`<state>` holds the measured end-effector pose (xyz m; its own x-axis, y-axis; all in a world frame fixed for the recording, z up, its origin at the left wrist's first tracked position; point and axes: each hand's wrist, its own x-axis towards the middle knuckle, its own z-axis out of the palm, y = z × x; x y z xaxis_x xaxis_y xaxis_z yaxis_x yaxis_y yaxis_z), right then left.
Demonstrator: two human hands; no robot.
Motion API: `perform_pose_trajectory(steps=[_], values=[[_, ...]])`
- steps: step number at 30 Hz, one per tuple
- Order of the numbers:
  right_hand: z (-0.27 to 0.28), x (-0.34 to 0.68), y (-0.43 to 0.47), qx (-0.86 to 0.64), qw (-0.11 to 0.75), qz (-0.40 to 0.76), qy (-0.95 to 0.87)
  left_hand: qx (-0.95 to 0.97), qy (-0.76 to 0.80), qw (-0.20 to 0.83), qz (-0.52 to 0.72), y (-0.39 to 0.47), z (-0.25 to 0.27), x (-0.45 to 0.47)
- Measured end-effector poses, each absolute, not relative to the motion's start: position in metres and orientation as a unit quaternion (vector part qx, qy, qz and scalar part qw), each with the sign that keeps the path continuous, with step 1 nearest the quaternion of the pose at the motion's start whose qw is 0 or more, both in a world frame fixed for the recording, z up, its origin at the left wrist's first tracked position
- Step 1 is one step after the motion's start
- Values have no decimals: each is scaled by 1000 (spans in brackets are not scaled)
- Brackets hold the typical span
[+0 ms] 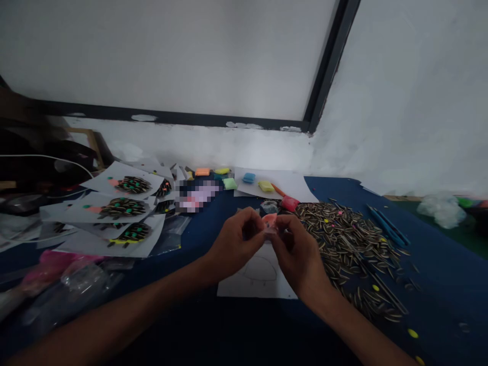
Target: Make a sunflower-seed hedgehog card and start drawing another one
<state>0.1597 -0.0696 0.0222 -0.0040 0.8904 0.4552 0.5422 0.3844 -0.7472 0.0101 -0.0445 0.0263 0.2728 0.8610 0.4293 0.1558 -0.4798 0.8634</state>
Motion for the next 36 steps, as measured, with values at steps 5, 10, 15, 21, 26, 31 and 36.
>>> perform_pose_trajectory(steps=[5,10,15,21,26,31,36], values=[[22,163,-70,-524,490,150,-680,756,367,297,454,-46,28,9],[24,162,-73,-524,473,150,-692,771,372,253,450,-47,28,8],[23,161,-73,-508,467,189,-698,700,336,401,487,-44,30,9],[25,176,-68,-533,491,181,-665,596,243,641,419,-35,42,-2],[33,179,-68,-530,508,210,-646,581,284,648,403,-30,40,-3],[38,174,-69,-507,510,151,-678,529,334,653,427,-30,37,-1],[31,173,-68,-466,537,197,-675,502,349,651,450,-30,37,-1]])
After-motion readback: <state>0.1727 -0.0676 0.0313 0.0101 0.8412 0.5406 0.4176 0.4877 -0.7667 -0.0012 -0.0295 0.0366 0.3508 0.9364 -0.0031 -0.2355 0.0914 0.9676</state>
